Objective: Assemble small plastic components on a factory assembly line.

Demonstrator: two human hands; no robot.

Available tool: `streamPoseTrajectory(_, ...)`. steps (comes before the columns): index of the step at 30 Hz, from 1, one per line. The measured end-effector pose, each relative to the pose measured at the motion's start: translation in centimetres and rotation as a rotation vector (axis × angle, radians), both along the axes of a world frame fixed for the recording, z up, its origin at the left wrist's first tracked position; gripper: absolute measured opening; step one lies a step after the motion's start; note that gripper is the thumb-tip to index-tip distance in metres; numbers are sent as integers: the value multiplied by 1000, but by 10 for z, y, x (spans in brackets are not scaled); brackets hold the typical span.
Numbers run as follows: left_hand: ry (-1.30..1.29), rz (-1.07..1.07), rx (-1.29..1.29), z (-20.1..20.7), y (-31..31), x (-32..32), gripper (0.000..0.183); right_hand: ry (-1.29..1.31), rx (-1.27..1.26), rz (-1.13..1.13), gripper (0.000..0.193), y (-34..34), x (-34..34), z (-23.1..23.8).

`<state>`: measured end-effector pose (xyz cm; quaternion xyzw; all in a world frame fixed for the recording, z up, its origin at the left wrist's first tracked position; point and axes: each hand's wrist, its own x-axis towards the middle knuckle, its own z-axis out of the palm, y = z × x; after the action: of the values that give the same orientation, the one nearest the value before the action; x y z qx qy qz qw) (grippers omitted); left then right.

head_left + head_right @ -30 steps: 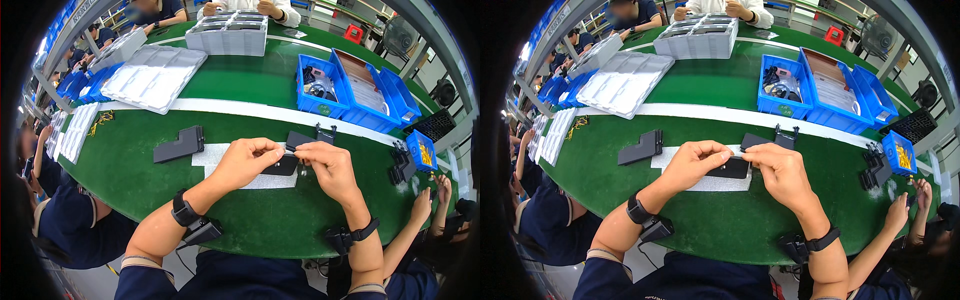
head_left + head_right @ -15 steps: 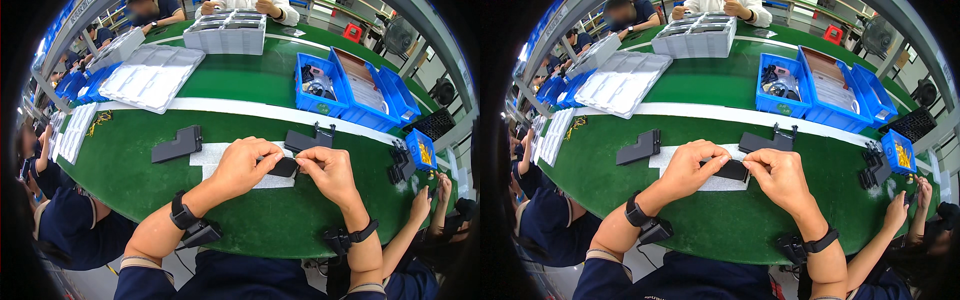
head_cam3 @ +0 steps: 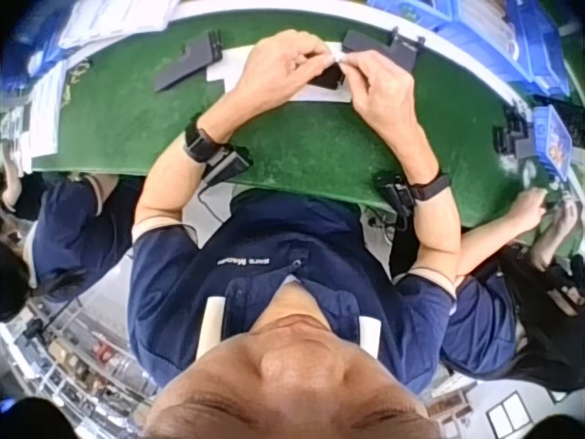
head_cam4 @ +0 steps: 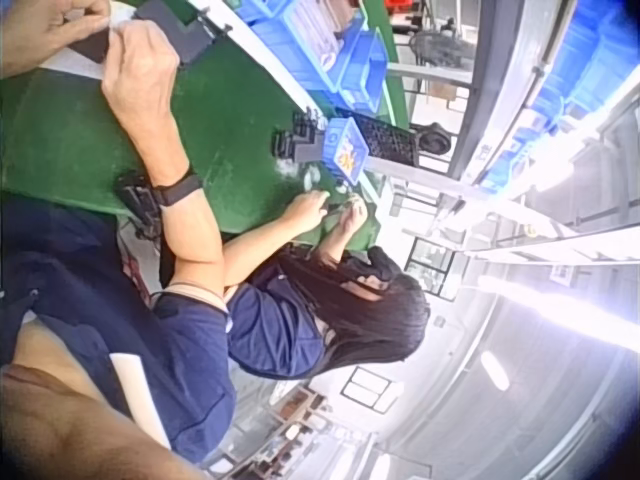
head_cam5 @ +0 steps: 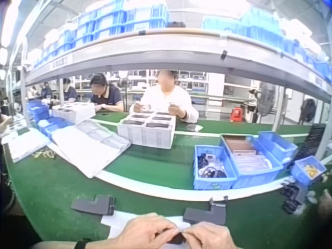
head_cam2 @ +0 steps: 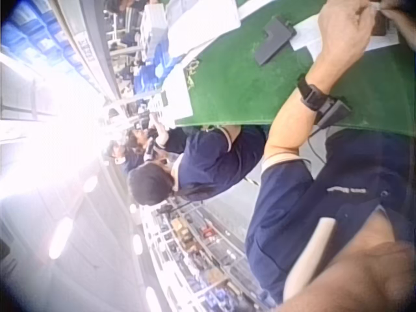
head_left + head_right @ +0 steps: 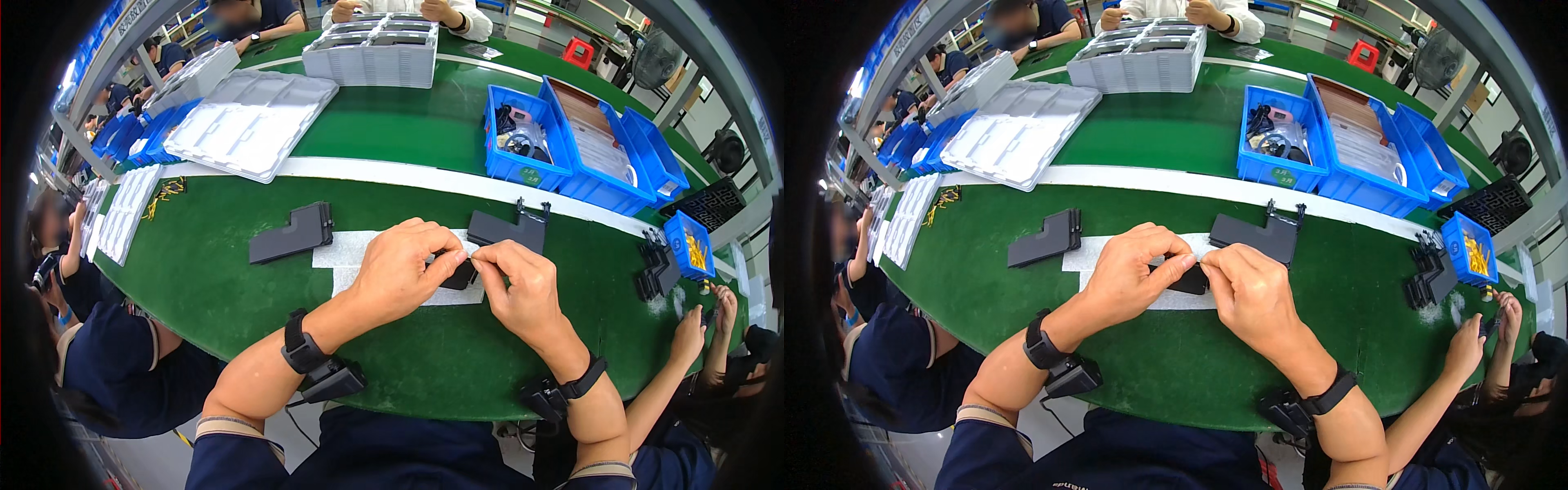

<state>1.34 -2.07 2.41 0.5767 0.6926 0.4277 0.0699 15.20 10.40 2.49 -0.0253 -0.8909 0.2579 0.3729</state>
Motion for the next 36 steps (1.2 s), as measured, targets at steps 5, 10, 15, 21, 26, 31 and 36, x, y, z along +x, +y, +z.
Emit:
streamPoseTrajectory(5, -102, 52, -32, -3, -2, 0, 15, -173, -688, 10, 11, 3, 4, -6)
streamPoseTrajectory(10, -249, 47, -47, 2, -3, 2, 15, -197, -808, -7, 11, 5, 3, -13)
streamPoseTrajectory(15, -226, 105, -59, 4, 0, 6, 16, -171, -475, -120, 11, -4, 0, -12)
streamPoseTrajectory(21, -238, 73, -61, 4, -1, 3, 15, -167, -658, 0, 9, 3, -1, -15)
streamPoseTrajectory(26, -279, 57, -40, 2, -2, 1, 13, -204, -437, -128, 7, -6, -2, -5)
streamPoseTrajectory(31, -294, 108, -16, -1, 1, 3, 10, -18, -34, -109, 12, -7, -8, -18)
streamPoseTrajectory(36, -291, 121, -23, 0, 1, 4, 9, -8, 49, -75, 18, -7, -9, -20)
